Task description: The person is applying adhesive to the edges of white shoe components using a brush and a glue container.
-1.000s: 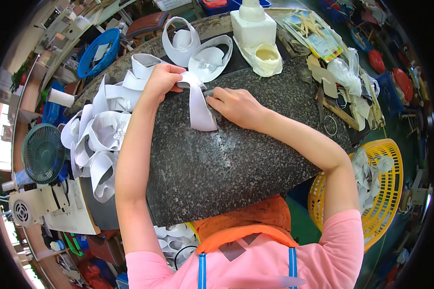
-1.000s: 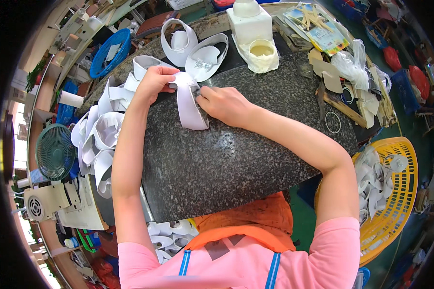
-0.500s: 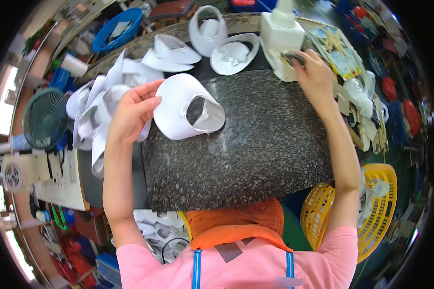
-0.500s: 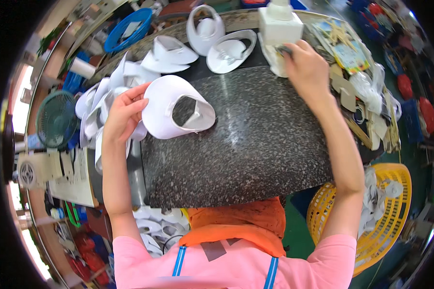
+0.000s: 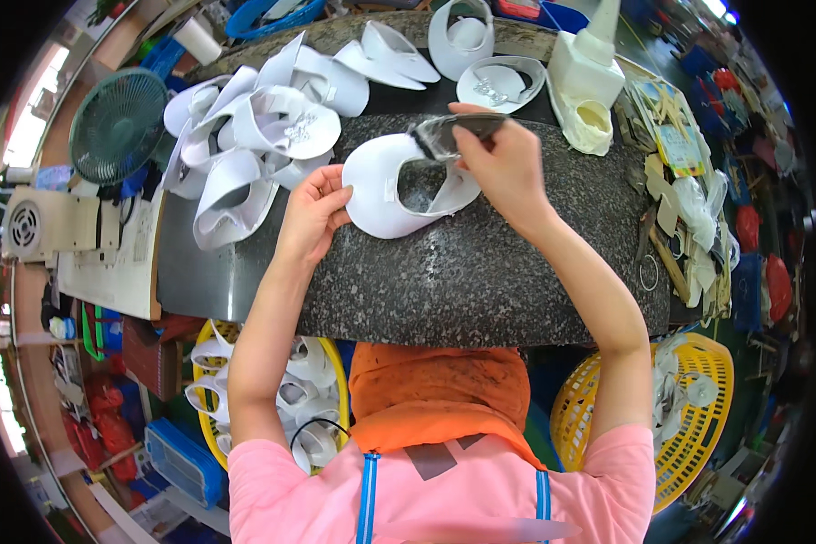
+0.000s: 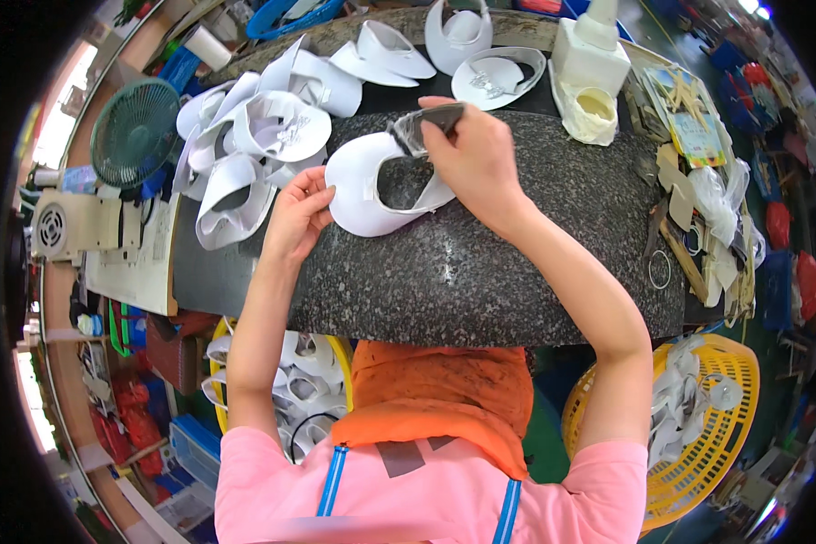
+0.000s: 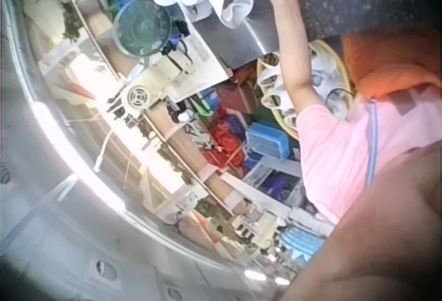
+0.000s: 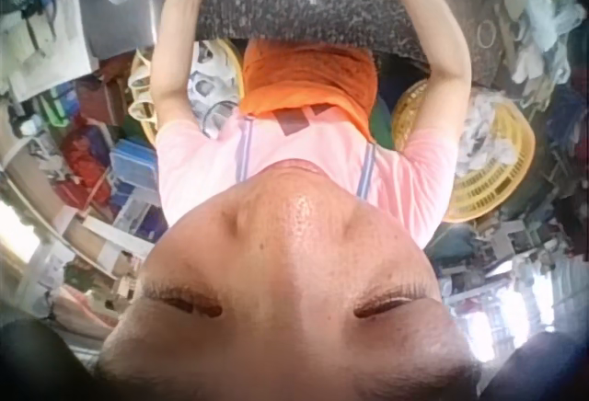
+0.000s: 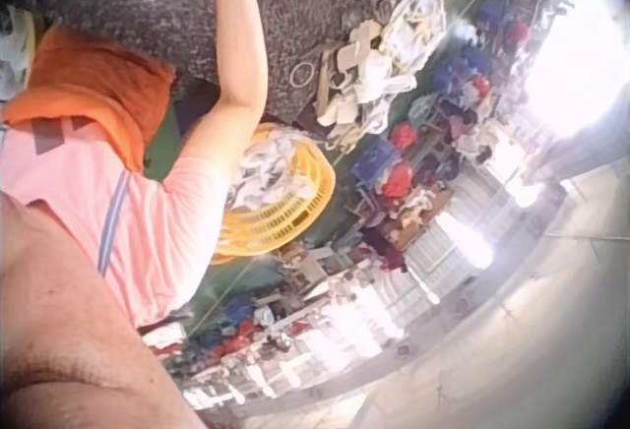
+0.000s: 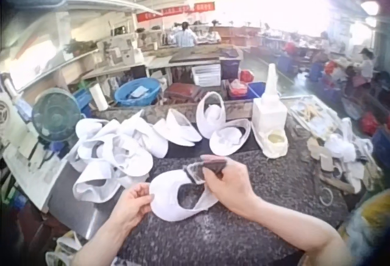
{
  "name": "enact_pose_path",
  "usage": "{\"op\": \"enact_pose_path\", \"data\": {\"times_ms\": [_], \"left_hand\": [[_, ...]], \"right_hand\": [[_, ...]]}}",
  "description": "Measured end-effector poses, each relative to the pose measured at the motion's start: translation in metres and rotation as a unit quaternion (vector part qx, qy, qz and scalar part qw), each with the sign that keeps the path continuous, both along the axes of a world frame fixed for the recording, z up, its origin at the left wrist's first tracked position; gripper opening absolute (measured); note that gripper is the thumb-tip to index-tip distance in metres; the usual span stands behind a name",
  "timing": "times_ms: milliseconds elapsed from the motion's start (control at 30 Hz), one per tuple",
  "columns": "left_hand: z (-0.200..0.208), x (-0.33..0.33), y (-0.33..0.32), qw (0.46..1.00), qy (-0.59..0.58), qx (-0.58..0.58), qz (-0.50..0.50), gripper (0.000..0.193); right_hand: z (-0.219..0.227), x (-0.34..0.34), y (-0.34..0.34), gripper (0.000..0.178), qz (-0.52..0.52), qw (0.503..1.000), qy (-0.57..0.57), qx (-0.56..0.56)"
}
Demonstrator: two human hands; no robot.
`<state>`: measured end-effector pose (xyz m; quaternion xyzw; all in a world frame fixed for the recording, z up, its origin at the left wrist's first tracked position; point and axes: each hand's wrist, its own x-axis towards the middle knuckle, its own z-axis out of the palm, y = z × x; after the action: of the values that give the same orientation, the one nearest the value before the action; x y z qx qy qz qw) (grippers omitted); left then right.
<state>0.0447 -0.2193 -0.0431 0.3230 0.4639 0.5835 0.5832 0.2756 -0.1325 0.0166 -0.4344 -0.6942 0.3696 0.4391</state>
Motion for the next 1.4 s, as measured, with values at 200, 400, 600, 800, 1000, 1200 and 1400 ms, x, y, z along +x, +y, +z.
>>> {"op": "enact_pose_path", "data": {"times_ms": [200,400,600,800,1000,1200,1400], "left_hand": [[0.001,0.007,-0.019,0.996,-0.034,-0.010,0.083,0.024],[0.036,-0.063,-0.158,0.988,-0.033,0.029,0.146,0.035],[0.055,-0.101,-0.348,0.925,0.105,-0.134,0.338,0.036],[-0.062,-0.100,-0.415,0.914,-0.012,-0.202,0.352,0.022],[-0.235,-0.061,-0.472,0.854,-0.078,-0.371,0.357,0.020],[-0.214,-0.035,-0.446,0.612,0.550,-0.566,0.052,0.026],[-0.035,-0.063,-0.246,0.882,0.405,-0.112,0.213,0.011]], "right_hand": [[-0.011,0.008,-0.048,0.025,0.153,0.984,-0.063,0.060],[-0.007,0.042,-0.072,0.024,0.068,0.998,0.001,0.000],[-0.023,0.057,-0.065,0.026,0.063,0.996,-0.054,-0.024],[-0.020,0.053,-0.068,0.027,0.096,0.992,-0.081,0.025],[-0.017,0.060,-0.072,0.026,0.088,0.990,-0.112,0.019],[-0.015,0.084,-0.061,0.024,0.082,0.987,-0.137,-0.002],[-0.007,0.100,-0.050,0.024,0.026,0.991,-0.112,-0.065]]}}
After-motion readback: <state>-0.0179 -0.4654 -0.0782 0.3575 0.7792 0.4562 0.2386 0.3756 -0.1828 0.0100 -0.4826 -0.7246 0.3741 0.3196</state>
